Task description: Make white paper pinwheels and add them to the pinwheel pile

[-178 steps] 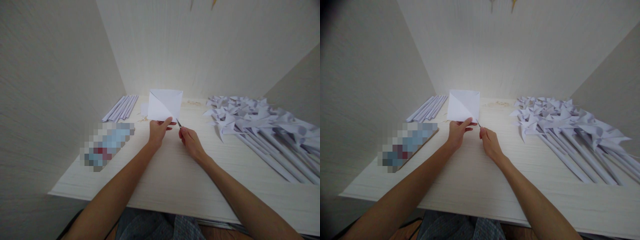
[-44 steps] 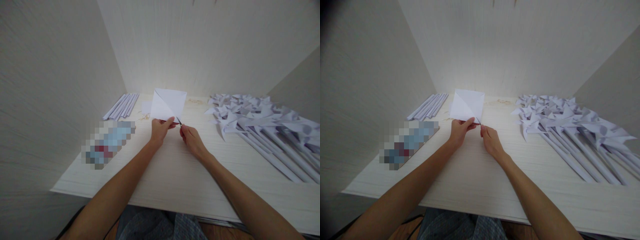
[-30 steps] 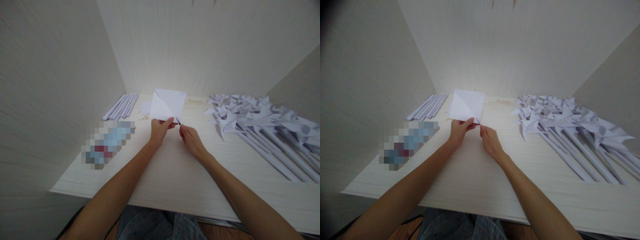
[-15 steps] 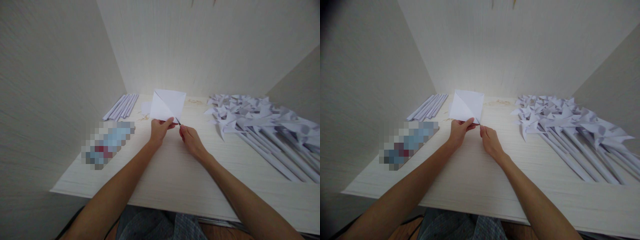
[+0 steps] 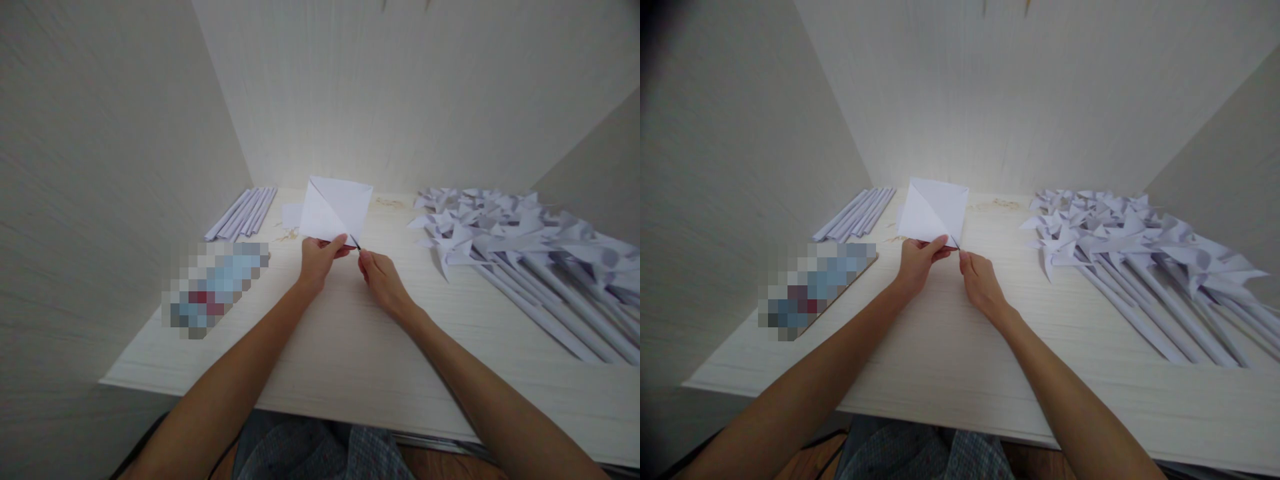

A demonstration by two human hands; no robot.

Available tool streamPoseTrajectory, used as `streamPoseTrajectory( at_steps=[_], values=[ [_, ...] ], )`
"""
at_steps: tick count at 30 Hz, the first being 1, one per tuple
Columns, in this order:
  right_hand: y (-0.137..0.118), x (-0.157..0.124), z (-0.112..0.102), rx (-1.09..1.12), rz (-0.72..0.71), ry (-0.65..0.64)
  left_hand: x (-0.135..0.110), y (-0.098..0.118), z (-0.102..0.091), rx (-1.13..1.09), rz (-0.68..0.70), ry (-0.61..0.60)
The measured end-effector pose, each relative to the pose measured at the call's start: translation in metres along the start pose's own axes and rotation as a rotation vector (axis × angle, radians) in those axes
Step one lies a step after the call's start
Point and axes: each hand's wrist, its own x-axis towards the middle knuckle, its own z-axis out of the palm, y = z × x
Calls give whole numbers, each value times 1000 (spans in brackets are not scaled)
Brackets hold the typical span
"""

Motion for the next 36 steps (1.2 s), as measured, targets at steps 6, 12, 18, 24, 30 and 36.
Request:
streamPoseTrajectory(
  at_steps=[6, 12, 18, 24, 30, 36],
  values=[
    [-1, 0, 0, -29, -14, 6, -1, -1, 0, -20, 0, -1],
    [-2, 1, 0, -64, -15, 14, -2, 1, 0, -4, -6, -2],
    [-2, 1, 0, -74, -14, 13, 0, 1, -1, 2, -18, -27],
    [-1, 0, 0, -52, -10, 20, 0, 2, -3, 42, -31, -51],
    [0, 0, 0, -13, 11, 17, -2, 2, -2, 56, -58, -74],
    [0, 0, 0, -5, 3, 18, -3, 1, -1, 83, -63, -97]
  ],
)
